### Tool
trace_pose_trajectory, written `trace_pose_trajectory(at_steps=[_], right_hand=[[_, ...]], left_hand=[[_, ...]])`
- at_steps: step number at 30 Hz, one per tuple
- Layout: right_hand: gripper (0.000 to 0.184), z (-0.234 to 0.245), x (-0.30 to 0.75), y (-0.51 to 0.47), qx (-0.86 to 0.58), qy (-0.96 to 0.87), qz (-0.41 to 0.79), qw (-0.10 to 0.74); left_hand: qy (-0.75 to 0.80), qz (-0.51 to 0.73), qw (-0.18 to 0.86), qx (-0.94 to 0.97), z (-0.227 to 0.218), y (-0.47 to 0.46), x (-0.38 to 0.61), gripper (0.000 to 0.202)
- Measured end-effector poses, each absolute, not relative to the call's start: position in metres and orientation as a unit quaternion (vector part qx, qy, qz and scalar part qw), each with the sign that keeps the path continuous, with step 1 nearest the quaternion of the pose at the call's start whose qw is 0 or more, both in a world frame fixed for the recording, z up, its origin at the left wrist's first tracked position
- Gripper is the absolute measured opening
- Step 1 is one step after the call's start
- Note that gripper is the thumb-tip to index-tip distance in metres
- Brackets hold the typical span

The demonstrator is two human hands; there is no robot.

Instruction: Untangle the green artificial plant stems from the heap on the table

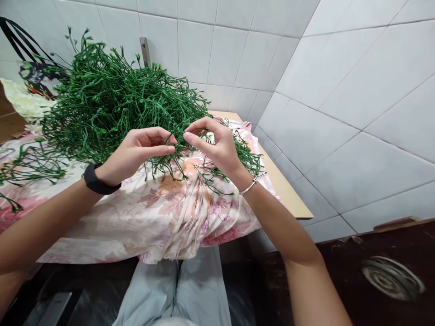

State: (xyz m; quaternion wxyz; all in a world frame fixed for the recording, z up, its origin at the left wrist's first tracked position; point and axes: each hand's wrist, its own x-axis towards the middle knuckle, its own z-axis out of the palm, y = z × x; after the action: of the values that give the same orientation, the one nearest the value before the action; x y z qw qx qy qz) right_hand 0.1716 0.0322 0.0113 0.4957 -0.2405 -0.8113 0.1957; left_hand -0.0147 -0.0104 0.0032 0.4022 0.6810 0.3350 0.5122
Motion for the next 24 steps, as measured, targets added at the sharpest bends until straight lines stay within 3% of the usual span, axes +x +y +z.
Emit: trace_pose_trajectory(at_steps=[3,10,15,19,24], right_hand=[[0.018,0.0109,0.1715,0.0305,-0.228,-0.823,0.16,0.495],[0.02,0.011,0.1733,0.0287,-0.227,-0.873,-0.059,0.427],[0.015,0.0113,0.1752,0.0315,-0.232,-0.877,-0.092,0.41],[0.019,0.0109,0.1749,0.0312,-0.241,-0.868,-0.086,0.426],[0.025,0.0089,0.1734,0.0299,-0.248,-0.851,-0.091,0.454]], left_hand=[[0.337,0.519,0.391,0.681,0.003,-0.0095,-0.0153,0.009],[0.314,0.507,0.427,0.68,0.0016,-0.0074,-0.0172,0.015],[0.326,0.495,0.451,0.667,0.0015,-0.0051,-0.0179,0.02],[0.319,0.477,0.495,0.653,0.002,-0.0012,-0.0192,0.036],[0.34,0.467,0.422,0.698,0.002,-0.003,-0.0186,0.03]])
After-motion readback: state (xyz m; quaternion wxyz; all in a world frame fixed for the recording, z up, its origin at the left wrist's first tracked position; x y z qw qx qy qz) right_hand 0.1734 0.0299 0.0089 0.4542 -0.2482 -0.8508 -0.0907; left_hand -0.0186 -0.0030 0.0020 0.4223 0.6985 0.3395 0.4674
